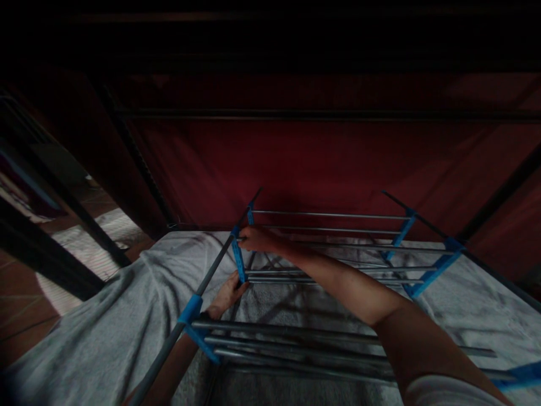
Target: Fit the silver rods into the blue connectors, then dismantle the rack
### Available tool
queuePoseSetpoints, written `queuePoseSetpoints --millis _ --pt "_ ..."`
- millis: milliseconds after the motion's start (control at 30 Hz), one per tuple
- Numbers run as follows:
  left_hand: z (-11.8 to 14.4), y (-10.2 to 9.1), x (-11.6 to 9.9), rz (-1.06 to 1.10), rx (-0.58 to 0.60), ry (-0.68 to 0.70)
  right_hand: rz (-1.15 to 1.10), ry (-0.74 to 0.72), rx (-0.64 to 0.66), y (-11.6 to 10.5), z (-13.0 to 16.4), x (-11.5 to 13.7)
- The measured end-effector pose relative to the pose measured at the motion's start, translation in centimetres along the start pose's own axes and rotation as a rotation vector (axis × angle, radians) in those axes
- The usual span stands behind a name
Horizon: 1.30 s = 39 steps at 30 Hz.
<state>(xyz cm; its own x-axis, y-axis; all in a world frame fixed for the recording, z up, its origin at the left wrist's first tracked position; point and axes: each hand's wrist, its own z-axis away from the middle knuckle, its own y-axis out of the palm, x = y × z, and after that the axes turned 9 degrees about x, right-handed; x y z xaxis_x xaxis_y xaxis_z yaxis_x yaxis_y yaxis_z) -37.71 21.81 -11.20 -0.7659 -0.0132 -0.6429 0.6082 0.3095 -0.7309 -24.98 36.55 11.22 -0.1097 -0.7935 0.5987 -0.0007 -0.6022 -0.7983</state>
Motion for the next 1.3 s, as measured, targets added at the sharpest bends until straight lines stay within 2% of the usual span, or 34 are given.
queuePoseSetpoints --millis 133,300,400,567,800,900,1000,1067,1100,1233,1300 --pt "0.1 -0.1 -0.2 0.016 0.006 0.021 0.080 0.014 0.016 -0.2 0.3 0.7" --pt "0.2 -0.4 -0.7 0.043 0.012 -0.007 0.403 0.114 -0.139 -0.2 2.5 2.1" --pt "0.1 -0.4 -0.7 0.030 0.011 -0.017 0.536 0.188 -0.166 0.3 3.9 2.4" --pt "0.0 0.2 0.5 0.049 0.009 0.021 0.557 0.201 -0.163 1.1 4.2 2.0" --pt "0.0 0.7 1.3 0.034 0.009 0.042 0.509 0.226 -0.136 0.6 3.4 2.0" --pt "0.0 0.6 1.1 0.030 0.019 0.041 0.556 0.151 -0.195 1.3 4.4 2.4" --pt "-0.1 0.5 1.0 0.027 0.021 0.035 0.679 -0.070 -0.258 3.1 6.6 2.4" --pt "-0.2 0.6 0.9 0.025 0.022 0.022 0.708 -0.157 -0.194 4.6 8.0 1.7" --pt "-0.2 0.6 0.8 0.024 0.025 0.010 0.699 -0.144 -0.146 5.3 8.5 1.1" --pt "-0.2 0.4 0.4 0.032 0.041 -0.020 0.574 0.141 0.036 7.2 8.4 -2.5" --pt "-0.1 0.4 0.2 0.034 0.038 -0.013 0.512 0.217 0.116 7.9 7.3 -4.0"
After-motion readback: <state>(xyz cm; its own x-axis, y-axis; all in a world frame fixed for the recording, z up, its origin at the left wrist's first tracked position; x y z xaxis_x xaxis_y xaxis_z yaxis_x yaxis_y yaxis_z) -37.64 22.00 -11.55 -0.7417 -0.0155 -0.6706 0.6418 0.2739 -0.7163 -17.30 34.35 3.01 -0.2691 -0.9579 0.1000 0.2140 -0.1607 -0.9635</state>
